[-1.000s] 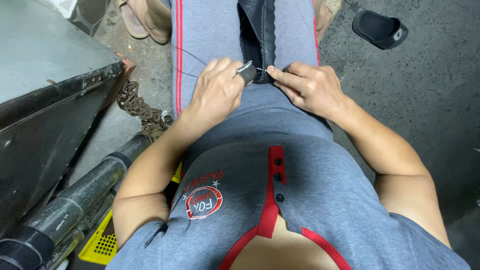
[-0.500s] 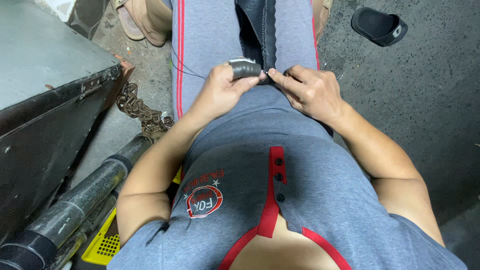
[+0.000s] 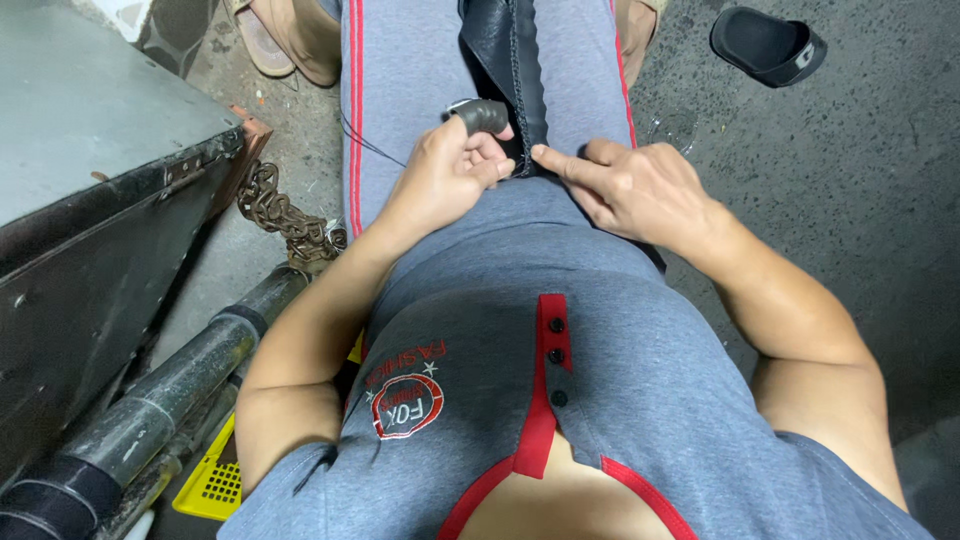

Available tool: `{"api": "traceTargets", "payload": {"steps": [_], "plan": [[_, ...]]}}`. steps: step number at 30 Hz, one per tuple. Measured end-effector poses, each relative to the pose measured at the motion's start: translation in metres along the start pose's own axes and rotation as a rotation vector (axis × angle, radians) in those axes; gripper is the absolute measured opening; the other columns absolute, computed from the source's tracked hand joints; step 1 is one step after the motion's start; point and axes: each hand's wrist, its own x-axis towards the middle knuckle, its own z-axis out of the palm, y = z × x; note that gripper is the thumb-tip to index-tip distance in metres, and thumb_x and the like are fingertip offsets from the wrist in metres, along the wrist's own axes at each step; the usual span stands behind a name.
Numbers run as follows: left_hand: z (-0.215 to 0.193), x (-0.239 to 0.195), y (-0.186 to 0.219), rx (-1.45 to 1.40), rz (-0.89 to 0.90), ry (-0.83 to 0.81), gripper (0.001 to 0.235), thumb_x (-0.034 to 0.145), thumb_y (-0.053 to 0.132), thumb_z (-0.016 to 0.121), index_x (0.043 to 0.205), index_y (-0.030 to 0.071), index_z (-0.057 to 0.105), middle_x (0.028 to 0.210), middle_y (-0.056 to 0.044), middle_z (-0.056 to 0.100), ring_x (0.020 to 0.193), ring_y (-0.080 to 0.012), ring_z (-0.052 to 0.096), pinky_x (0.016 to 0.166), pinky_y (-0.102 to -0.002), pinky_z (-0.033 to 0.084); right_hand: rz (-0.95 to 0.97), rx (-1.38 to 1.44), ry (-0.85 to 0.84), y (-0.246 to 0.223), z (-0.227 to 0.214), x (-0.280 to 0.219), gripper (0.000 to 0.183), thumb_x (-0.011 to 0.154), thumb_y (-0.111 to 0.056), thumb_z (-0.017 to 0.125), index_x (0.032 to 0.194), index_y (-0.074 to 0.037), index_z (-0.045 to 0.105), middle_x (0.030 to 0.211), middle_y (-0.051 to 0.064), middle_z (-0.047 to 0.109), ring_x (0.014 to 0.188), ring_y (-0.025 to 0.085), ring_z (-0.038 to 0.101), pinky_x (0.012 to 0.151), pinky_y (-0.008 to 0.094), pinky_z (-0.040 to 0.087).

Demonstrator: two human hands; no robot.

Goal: The person sits on a low stool and sews a black slip-on shoe using a needle and thread. They hold the shoe on their lap and repeatedly push the needle through the shoe's upper edge to stitch it.

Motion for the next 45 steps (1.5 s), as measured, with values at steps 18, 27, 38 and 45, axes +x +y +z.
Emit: {"api": "traceTargets", "payload": {"steps": [18, 27, 38, 45], "plan": [[0.016, -0.022, 0.009, 0.801, 0.492, 0.188, 0.009, 0.091, 0.002, 0.058, 0.088, -0.001, 0.066, 0.078, -0.011, 0.059, 0.076, -0.0263, 0.06, 0.064, -0.031, 0.048, 0.255, 0.469, -0.231, 0.023, -0.011, -0.02, 0.032, 0.087, -0.021, 0.068, 0.116, -0.009, 0.064, 0.078, 0.018, 0.071, 0.061, 0.034, 0.068, 0.055, 0.042, 0.054], [0.014, -0.017, 0.019, 0.366, 0.106, 0.075, 0.017, 0.09, 0.021, 0.066, 0.092, 0.005, 0.07, 0.07, -0.01, 0.066, 0.067, -0.0227, 0.064, 0.061, -0.034, 0.052, 0.209, 0.8, 0.283, 0.01, 0.064, -0.008, 0.012, 0.077, -0.008, 0.083, 0.084, -0.015, 0.075, 0.054, -0.005, 0.06, 0.043, 0.008, 0.048, 0.043, 0.019, 0.04], [0.011, -0.003, -0.006, 0.285, -0.132, 0.038, 0.012, 0.084, 0.026, 0.065, 0.085, 0.014, 0.068, 0.061, -0.004, 0.066, 0.058, -0.0164, 0.067, 0.055, -0.03, 0.055, 0.126, 0.233, -0.195, -0.009, -0.001, -0.003, 0.028, 0.099, -0.027, 0.048, 0.121, -0.012, 0.053, 0.092, 0.019, 0.064, 0.076, 0.043, 0.066, 0.065, 0.055, 0.051], [0.009, -0.007, 0.01, 0.118, -0.171, 0.033, 0.015, 0.092, 0.013, 0.049, 0.084, 0.007, 0.061, 0.062, -0.007, 0.069, 0.05, -0.0123, 0.068, 0.049, -0.024, 0.057, 0.085, 0.432, -0.11, 0.004, 0.021, 0.004, 0.02, 0.097, -0.021, 0.055, 0.11, -0.009, 0.062, 0.096, 0.017, 0.067, 0.088, 0.042, 0.066, 0.071, 0.05, 0.052]]}}
